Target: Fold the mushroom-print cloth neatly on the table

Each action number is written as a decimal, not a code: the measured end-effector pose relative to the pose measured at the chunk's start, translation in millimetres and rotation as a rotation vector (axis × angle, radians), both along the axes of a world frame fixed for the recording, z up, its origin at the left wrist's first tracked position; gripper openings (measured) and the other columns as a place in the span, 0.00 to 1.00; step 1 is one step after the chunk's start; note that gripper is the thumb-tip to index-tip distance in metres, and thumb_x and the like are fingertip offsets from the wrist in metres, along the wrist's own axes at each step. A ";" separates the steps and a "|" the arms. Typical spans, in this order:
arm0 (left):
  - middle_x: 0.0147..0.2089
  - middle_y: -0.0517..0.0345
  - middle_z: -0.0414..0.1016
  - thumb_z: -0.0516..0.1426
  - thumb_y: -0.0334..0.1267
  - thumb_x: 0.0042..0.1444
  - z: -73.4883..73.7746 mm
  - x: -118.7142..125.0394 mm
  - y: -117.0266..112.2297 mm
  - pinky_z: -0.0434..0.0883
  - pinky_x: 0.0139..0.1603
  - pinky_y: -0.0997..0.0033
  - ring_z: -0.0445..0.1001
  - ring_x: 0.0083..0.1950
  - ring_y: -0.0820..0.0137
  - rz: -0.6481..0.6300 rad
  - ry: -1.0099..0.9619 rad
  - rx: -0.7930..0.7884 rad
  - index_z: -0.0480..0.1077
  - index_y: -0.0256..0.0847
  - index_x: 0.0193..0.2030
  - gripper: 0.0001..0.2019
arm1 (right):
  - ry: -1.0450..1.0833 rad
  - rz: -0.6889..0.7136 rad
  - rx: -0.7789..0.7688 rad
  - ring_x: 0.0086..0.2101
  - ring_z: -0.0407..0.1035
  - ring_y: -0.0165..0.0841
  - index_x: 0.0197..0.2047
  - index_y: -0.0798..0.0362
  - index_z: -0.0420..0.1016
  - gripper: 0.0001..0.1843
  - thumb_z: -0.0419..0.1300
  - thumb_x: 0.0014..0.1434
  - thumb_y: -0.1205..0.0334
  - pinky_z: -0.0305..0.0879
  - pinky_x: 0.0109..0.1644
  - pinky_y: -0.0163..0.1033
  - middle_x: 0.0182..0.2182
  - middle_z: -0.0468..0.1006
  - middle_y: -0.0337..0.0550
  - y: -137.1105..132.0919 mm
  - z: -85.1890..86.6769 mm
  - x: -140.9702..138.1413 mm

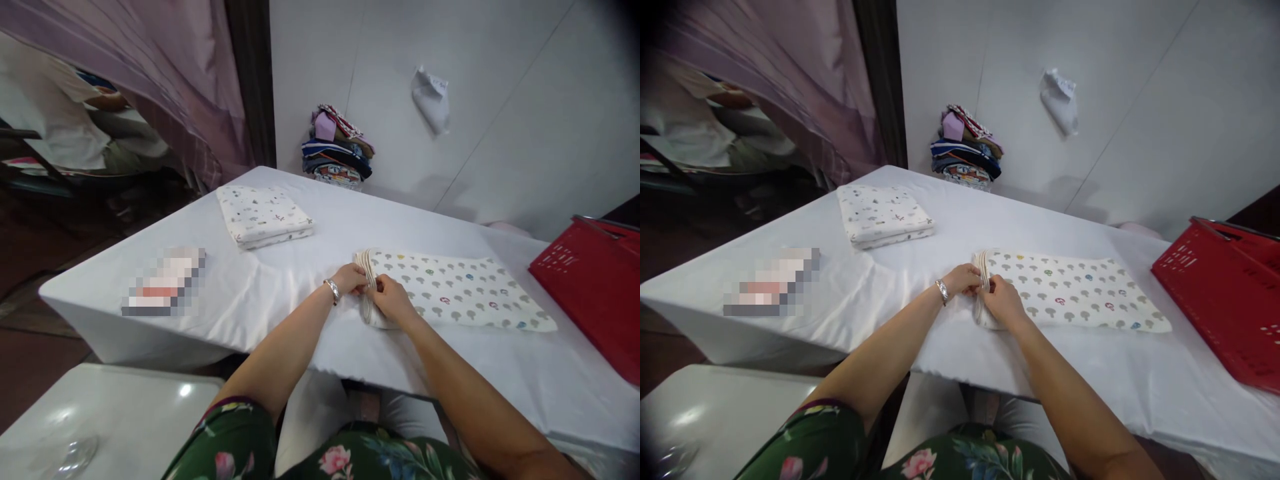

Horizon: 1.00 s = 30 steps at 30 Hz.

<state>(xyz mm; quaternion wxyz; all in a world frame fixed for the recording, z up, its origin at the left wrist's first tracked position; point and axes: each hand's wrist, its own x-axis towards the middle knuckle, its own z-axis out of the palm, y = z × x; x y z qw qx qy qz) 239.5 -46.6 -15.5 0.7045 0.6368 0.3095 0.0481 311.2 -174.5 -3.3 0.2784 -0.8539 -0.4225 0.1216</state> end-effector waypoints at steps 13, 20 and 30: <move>0.30 0.58 0.76 0.57 0.34 0.53 -0.3 -2.9 9.3 0.67 0.24 0.78 0.70 0.21 0.79 0.071 0.095 0.261 0.64 0.37 0.36 0.05 | 0.479 -0.105 0.144 0.16 0.53 0.26 0.26 0.51 0.61 0.06 0.54 0.46 0.58 0.47 0.20 0.33 0.15 0.59 0.29 -2.6 -8.0 18.5; 0.37 0.51 0.77 0.60 0.43 0.48 -3.4 -3.9 0.9 0.69 0.40 0.69 0.75 0.41 0.64 0.048 0.193 0.602 0.70 0.38 0.31 0.09 | 0.523 -0.099 0.197 0.16 0.54 0.24 0.27 0.52 0.64 0.07 0.56 0.44 0.59 0.47 0.19 0.31 0.15 0.61 0.28 -2.3 -7.9 16.5; 0.45 0.43 0.75 0.52 0.43 0.52 4.2 2.1 -22.5 0.68 0.43 0.64 0.73 0.47 0.58 -0.108 0.422 0.981 0.69 0.37 0.44 0.16 | 0.510 -0.064 0.253 0.20 0.59 0.27 0.30 0.53 0.68 0.09 0.57 0.45 0.58 0.51 0.21 0.31 0.19 0.67 0.32 -2.7 -20.5 22.3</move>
